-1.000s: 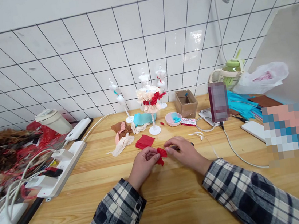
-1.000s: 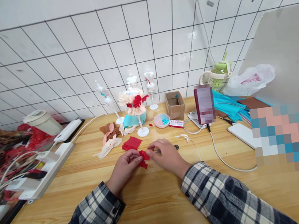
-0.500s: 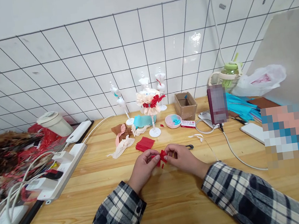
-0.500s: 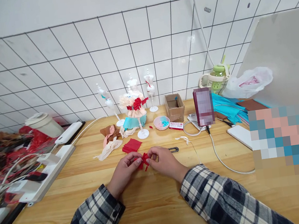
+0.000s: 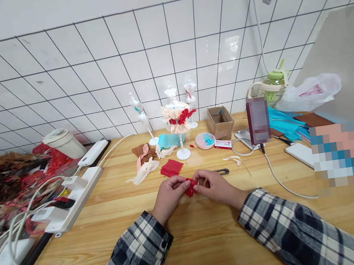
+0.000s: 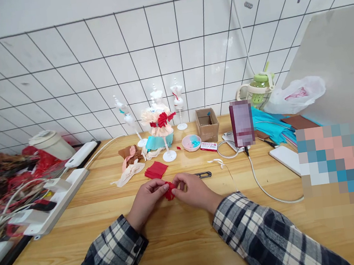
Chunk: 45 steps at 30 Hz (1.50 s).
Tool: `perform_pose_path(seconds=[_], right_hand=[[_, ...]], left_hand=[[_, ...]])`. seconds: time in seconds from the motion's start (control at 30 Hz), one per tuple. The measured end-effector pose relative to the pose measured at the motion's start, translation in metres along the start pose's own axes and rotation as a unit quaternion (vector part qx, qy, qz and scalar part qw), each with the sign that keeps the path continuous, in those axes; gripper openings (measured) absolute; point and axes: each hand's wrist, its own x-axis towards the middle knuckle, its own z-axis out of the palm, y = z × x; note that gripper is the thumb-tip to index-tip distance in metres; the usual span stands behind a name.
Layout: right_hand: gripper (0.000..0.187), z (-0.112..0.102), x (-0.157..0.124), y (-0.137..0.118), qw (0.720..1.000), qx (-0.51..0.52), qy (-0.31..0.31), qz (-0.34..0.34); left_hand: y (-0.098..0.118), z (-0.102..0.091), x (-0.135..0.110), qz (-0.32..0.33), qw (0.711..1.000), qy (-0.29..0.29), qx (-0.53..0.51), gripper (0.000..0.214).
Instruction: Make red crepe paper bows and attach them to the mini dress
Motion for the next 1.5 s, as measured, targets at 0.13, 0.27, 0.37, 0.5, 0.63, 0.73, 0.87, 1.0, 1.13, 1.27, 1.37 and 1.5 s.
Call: perform_pose_path(seconds=[0.13, 0.27, 0.37, 0.5, 0.63, 0.73, 0.87, 1.0, 1.13, 1.27, 1.37, 1.5], right_hand=[[0.019, 0.004, 0.001, 0.002, 1.000, 0.014, -0.002, 0.022], [0.014, 0.006, 0.002, 0.006, 0.997, 0.058, 0.008, 0.042], [0.014, 0.001, 0.000, 0.008, 0.996, 0.069, 0.025, 0.048], [0.017, -0.009, -0.011, 0.010, 0.993, 0.058, 0.072, 0.069], [0.010, -0.013, -0.023, 0.013, 0.990, 0.073, 0.115, 0.043], [0.008, -0.011, -0.026, 0.015, 0.986, 0.097, 0.112, 0.073], [0.015, -0.007, -0.023, 0.019, 0.983, 0.124, 0.082, 0.104], [0.010, -0.007, -0.020, 0.023, 0.978, 0.154, 0.083, 0.116], [0.010, -0.027, -0.023, 0.008, 0.964, 0.218, 0.113, 0.102], [0.013, -0.069, -0.021, -0.031, 0.971, 0.198, 0.131, 0.031], [0.015, -0.092, -0.012, -0.061, 0.974, 0.177, 0.138, 0.019], [0.018, -0.091, 0.006, -0.086, 0.970, 0.209, 0.124, 0.013]], left_hand=[[0.000, 0.001, -0.001, 0.007, 0.999, -0.014, 0.032, 0.020], [-0.004, 0.005, -0.004, 0.018, 0.999, 0.007, 0.044, 0.019], [-0.004, 0.006, -0.005, 0.049, 0.994, 0.078, 0.055, 0.027], [0.014, -0.003, 0.019, 0.108, 0.983, 0.116, 0.091, 0.034], [0.040, -0.014, 0.073, 0.077, 0.978, 0.150, 0.126, 0.045], [0.045, -0.013, 0.111, 0.084, 0.978, 0.129, 0.140, 0.038], [0.041, 0.000, 0.137, 0.091, 0.979, 0.102, 0.149, 0.031], [0.052, 0.014, 0.126, 0.098, 0.981, 0.070, 0.149, 0.034], [0.059, 0.027, 0.077, 0.061, 0.996, 0.017, 0.065, 0.040], [0.039, 0.040, 0.019, -0.096, 0.989, -0.020, -0.113, 0.046], [0.021, 0.046, -0.010, -0.162, 0.972, -0.038, -0.167, 0.051], [0.016, 0.052, -0.025, -0.170, 0.966, -0.044, -0.190, 0.054]])
